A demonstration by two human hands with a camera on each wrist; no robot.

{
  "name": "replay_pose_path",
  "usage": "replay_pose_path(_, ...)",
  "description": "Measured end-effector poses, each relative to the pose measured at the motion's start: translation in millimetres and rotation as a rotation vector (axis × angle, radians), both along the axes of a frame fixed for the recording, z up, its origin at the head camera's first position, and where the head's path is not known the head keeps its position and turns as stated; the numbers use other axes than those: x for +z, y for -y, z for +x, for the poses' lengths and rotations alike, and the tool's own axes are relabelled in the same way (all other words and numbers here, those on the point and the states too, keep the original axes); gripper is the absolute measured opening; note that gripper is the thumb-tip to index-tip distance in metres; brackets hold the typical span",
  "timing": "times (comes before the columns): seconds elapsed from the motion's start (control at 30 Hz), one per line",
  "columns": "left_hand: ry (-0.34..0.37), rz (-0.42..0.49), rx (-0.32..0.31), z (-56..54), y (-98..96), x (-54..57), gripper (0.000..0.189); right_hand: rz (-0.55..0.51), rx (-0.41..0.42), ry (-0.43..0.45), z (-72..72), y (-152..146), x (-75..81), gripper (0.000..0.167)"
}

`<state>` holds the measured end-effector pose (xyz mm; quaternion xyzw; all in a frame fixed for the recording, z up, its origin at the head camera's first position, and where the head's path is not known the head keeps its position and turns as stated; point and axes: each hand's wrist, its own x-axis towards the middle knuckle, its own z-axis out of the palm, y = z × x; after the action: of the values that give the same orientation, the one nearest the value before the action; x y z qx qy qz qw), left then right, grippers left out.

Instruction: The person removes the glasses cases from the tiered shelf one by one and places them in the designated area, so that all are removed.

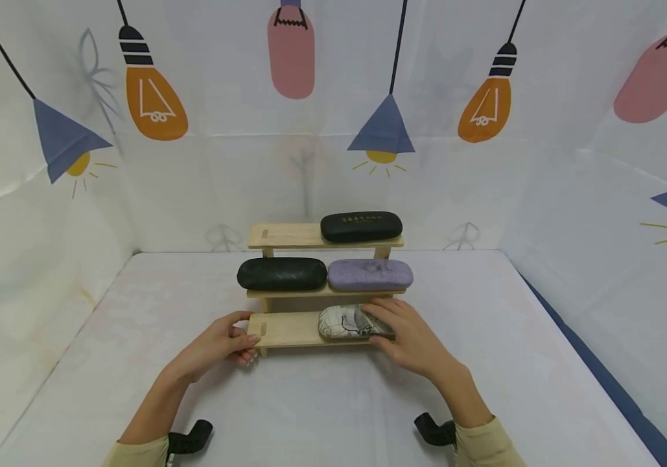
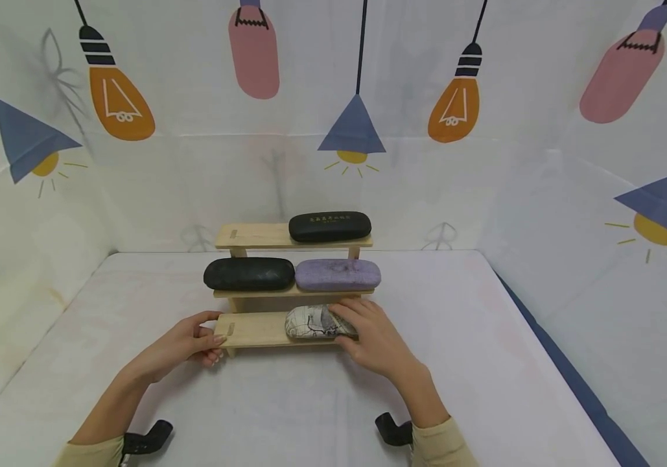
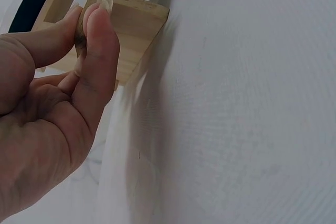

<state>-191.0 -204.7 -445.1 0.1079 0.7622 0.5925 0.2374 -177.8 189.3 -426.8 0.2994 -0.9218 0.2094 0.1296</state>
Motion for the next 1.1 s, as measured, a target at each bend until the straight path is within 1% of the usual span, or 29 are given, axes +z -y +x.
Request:
replay_pose_path(0.3,0.008,0.006,0.042,-0.6,-2.2,1.9,0.079,-0.007,0.013,0.000,-2.3,0.1,1.1,0.056)
replay_pose_path(0.5,0.009,0.011,0.115,0.4,-4.2,1.6,0.080,-0.008,0.020,0.016,-3.9,-0.8,0.6,0.056)
replay_pose_path(0.63,0.018,0.027,0.139,0.3,-6.8,-0.6,0.080,-0.011,0.015,0.018,-4.7,-2.3,0.5,0.056)
replay_pose_path(0.73,0.028,0.031,0.153,0.8,-6.7,-1.8,0.076,-0.013,0.014,0.028,-5.2,-2.4,0.6,0.057)
replay_pose_path(0.93,0.056,0.033,0.198,3.8,-3.5,-1.2,0.059,-0.004,0.007,0.046,-6.3,-0.8,1.5,0.056)
replay_pose_path(1.0,0.070,0.026,0.215,5.0,-2.9,-0.9,0.056,0.000,0.002,0.049,-6.5,-0.3,2.8,0.056)
replay_pose_path(1.1,0.081,0.020,0.224,6.8,-2.0,-1.8,0.055,0.000,0.004,0.053,-7.2,0.2,4.8,0.056)
